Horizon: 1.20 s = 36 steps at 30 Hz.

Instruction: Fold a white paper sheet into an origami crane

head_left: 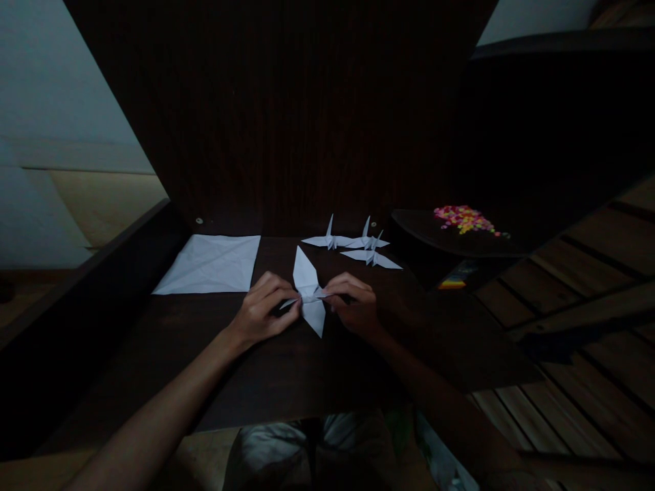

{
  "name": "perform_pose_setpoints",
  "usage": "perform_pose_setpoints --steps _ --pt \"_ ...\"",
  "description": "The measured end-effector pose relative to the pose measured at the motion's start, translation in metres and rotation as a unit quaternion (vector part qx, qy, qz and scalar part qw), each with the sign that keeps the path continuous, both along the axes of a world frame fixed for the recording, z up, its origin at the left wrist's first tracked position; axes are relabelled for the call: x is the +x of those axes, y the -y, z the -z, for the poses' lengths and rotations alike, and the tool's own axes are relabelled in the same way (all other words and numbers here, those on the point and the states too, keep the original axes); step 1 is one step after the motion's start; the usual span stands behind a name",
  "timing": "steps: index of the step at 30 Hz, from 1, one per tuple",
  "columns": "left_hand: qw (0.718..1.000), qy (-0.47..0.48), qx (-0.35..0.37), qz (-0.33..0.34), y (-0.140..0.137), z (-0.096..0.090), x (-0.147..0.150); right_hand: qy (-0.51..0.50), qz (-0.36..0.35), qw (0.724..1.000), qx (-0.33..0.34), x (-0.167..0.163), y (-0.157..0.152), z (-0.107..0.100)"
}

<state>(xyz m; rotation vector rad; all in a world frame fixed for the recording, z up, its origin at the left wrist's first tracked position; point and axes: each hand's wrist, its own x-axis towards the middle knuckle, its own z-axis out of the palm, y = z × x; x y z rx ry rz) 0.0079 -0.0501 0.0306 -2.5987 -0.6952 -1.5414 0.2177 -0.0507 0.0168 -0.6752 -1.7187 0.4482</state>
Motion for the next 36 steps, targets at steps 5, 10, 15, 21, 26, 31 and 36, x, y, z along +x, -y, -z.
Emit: perform_pose_setpoints --steps 5,10,15,21,26,31,36 --pt "1.0 -0.004 0.005 -0.003 0.0006 0.001 0.0011 0.008 -0.004 1.0 0.017 -0.0016 0.001 -0.0008" --pt "1.0 0.001 -0.004 0.004 0.0009 0.0005 0.0015 0.004 -0.004 1.0 0.022 -0.0016 0.0006 -0.0026" --pt "0.999 0.032 0.001 -0.01 0.0011 -0.001 0.0 -0.001 0.032 0.999 0.036 0.0009 -0.0012 -0.0081" --pt "0.998 0.048 0.019 -0.019 0.0037 -0.0051 0.001 0.0 0.032 0.999 0.031 0.0015 -0.0022 -0.0076" --pt "0.999 0.045 0.018 -0.012 0.0042 -0.0038 0.0016 0.007 0.029 0.999 0.028 0.0012 -0.0017 -0.0068" --pt "0.999 0.046 0.005 -0.008 0.004 -0.0013 0.0008 0.013 0.035 0.999 0.025 0.0018 -0.0022 -0.0059" --pt "0.999 0.047 -0.012 0.005 0.0043 -0.0041 0.0021 0.005 0.039 0.999 0.03 0.0024 -0.0037 -0.0059"
